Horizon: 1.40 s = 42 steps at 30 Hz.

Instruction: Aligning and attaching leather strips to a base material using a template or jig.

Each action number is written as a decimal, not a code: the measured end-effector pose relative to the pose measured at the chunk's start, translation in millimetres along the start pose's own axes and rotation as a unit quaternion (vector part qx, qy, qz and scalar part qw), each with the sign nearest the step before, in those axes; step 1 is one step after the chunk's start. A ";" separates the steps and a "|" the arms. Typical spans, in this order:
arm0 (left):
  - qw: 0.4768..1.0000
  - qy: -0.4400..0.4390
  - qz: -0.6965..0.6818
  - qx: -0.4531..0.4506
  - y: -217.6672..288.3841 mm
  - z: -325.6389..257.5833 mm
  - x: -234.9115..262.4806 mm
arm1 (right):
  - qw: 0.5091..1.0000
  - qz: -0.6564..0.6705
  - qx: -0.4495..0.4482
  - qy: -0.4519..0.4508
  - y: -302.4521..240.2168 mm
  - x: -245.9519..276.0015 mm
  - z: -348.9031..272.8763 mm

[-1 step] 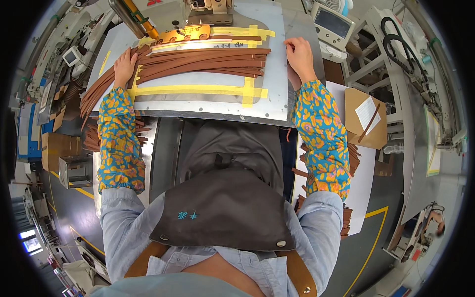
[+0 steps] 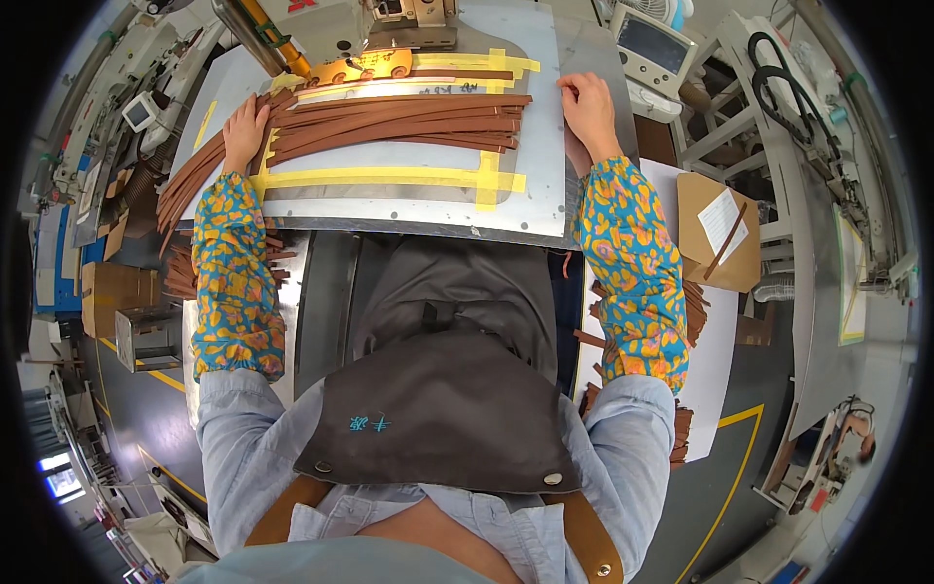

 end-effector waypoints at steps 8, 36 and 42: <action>0.997 -0.077 -0.014 0.029 3.0 2.6 -7.5 | 1.000 -0.001 -0.012 -0.008 2.5 1.1 -0.2; 0.948 0.042 -0.058 -0.310 186.2 -9.5 91.7 | 0.915 0.316 -0.246 -0.041 63.1 23.9 -7.7; 0.953 0.022 -0.007 -0.302 223.4 4.3 68.0 | 0.953 0.230 -0.192 -0.048 27.1 34.8 -8.0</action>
Point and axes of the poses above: each hand's wrist, its own z-axis towards the middle knuckle, its own x-axis out of the back of the hand, y = z × x, the point moved 10 cm from there along z, towards the middle knuckle, and after that the axes turned 5 degrees about x, right-handed, at the moved point
